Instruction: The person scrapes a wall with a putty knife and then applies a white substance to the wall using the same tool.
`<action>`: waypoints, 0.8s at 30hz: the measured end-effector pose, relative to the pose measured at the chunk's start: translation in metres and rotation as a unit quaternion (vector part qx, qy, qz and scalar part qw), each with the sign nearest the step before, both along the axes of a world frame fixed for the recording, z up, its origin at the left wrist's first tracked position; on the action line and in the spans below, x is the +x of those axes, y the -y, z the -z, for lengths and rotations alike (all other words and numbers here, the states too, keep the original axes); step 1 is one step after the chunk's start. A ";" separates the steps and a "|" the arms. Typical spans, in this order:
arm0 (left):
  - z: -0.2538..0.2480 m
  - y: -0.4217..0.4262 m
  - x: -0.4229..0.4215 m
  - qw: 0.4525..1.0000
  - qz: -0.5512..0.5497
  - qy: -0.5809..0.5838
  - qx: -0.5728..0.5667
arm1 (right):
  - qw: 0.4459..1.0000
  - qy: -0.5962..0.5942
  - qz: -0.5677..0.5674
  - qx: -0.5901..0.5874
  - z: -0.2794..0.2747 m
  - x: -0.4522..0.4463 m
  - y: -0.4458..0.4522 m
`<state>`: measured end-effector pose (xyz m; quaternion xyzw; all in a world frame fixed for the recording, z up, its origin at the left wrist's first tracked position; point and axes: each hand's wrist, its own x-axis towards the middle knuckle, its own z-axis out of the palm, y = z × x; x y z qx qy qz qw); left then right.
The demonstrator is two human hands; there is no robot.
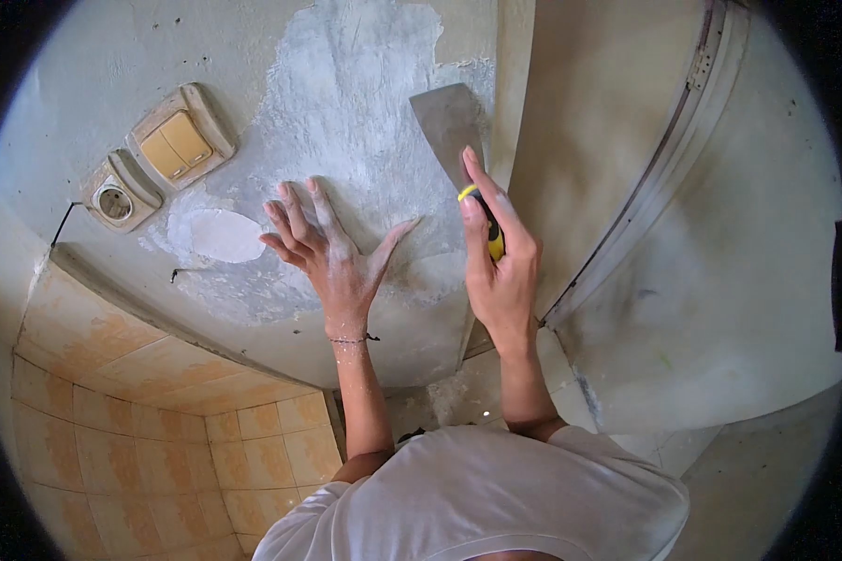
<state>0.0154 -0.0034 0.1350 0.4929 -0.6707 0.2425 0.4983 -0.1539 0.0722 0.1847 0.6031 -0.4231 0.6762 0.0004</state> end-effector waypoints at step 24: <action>0.001 0.000 0.000 1.000 -0.003 0.004 0.008 | 1.000 0.002 -0.002 -0.009 -0.016 0.003 0.014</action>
